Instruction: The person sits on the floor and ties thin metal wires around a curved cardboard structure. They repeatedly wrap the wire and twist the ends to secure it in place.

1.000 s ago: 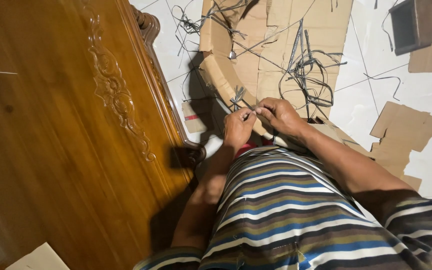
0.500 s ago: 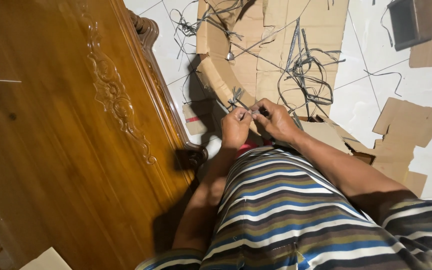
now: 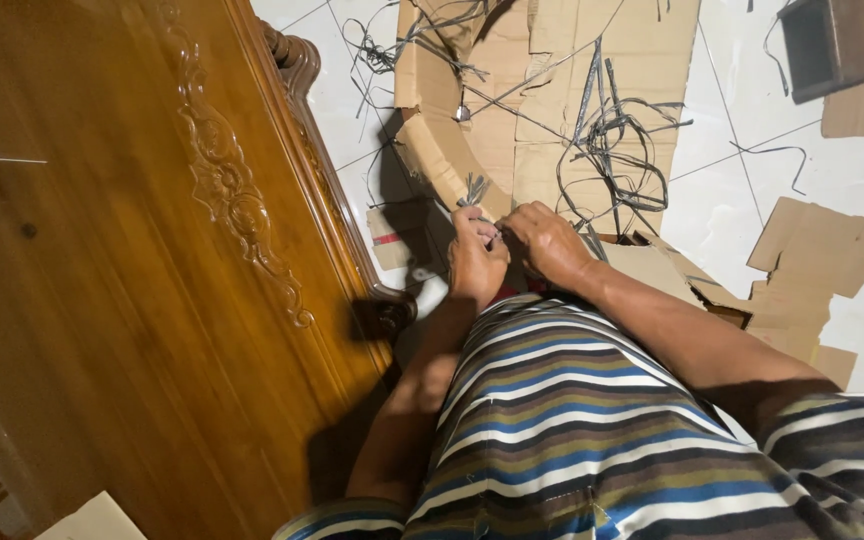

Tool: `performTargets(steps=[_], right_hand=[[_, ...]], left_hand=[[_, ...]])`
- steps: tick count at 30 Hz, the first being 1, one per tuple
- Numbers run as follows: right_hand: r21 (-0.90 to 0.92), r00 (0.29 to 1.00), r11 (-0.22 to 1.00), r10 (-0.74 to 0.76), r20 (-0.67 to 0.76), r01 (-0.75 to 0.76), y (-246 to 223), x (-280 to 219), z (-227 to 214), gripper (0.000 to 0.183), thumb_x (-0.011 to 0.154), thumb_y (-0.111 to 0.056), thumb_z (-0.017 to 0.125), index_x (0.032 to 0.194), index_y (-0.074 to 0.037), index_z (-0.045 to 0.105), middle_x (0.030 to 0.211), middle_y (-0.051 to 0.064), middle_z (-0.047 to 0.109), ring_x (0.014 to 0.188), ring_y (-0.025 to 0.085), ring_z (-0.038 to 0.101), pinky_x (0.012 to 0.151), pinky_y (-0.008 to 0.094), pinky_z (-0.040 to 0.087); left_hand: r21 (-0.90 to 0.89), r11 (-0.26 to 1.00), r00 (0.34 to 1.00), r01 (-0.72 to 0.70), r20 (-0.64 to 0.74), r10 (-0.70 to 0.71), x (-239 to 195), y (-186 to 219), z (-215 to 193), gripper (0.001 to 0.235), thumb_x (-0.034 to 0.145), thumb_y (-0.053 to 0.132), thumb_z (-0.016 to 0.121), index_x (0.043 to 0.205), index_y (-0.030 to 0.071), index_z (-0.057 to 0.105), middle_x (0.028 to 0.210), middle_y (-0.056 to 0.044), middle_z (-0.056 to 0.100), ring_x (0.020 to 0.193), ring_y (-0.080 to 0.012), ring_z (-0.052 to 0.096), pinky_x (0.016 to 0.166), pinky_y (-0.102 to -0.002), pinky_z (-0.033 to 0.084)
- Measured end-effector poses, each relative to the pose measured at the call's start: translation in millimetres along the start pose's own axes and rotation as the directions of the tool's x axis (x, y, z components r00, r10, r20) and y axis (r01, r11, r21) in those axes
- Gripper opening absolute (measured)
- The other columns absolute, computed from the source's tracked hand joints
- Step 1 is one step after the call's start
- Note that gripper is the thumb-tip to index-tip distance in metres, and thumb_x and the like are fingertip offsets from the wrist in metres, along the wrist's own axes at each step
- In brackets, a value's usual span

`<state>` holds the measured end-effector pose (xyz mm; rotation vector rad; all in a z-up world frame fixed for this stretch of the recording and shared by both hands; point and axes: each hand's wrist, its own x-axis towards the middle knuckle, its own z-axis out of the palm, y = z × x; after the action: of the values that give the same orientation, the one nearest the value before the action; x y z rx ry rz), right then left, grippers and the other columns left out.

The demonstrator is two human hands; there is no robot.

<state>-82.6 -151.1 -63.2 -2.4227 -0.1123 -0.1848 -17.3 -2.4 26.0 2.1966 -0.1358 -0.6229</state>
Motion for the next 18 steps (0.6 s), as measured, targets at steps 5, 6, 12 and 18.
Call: performTargets(steps=[5, 6, 12, 18], right_hand=[[-0.048, 0.992, 0.997, -0.05, 0.12, 0.057, -13, 15, -30, 0.009, 0.088, -0.006, 0.065, 0.095, -0.007, 0.059, 0.088, 0.009, 0.057, 0.09, 0.03, 0.061, 0.077, 0.039, 0.055], [0.008, 0.986, 0.998, -0.07, 0.151, 0.07, -14, 18, -36, 0.008, 0.088, -0.005, 0.065, 0.091, -0.006, 0.058, 0.085, 0.009, 0.054, 0.087, 0.031, 0.059, 0.075, 0.039, 0.054], [0.543, 0.946, 0.814, 0.024, 0.325, -0.207, -30, 44, -76, 0.02, 0.102, -0.019, 0.052, 0.095, -0.002, 0.059, 0.083, 0.021, 0.061, 0.084, 0.043, 0.064, 0.076, 0.053, 0.051], [0.551, 0.9, 0.746, 0.146, 0.412, -0.373, -24, 41, -68, 0.02, 0.103, -0.021, 0.058, 0.096, -0.003, 0.064, 0.08, 0.017, 0.062, 0.08, 0.033, 0.065, 0.077, 0.047, 0.052]], left_hand=[[0.129, 0.988, 0.991, -0.085, -0.088, 0.097, -3, -18, 18, 0.045, 0.092, 0.009, 0.058, 0.132, 0.013, 0.039, 0.108, -0.007, 0.073, 0.107, -0.0379, 0.069, 0.094, -0.057, 0.055], [0.154, 0.986, 0.992, -0.07, -0.09, 0.085, -3, -19, 20, 0.045, 0.093, 0.01, 0.059, 0.133, 0.014, 0.039, 0.11, -0.005, 0.073, 0.108, -0.0376, 0.068, 0.096, -0.057, 0.055], [0.169, 0.939, 0.927, -0.298, -0.183, 0.327, 4, -46, 25, 0.018, 0.089, 0.008, 0.066, 0.103, 0.017, 0.059, 0.09, -0.009, 0.069, 0.091, -0.0347, 0.07, 0.076, -0.047, 0.058], [0.183, 0.904, 0.859, -0.385, -0.285, 0.424, 4, -50, 32, 0.012, 0.091, 0.008, 0.068, 0.095, 0.018, 0.065, 0.095, -0.001, 0.064, 0.09, -0.0294, 0.07, 0.078, -0.04, 0.059]])
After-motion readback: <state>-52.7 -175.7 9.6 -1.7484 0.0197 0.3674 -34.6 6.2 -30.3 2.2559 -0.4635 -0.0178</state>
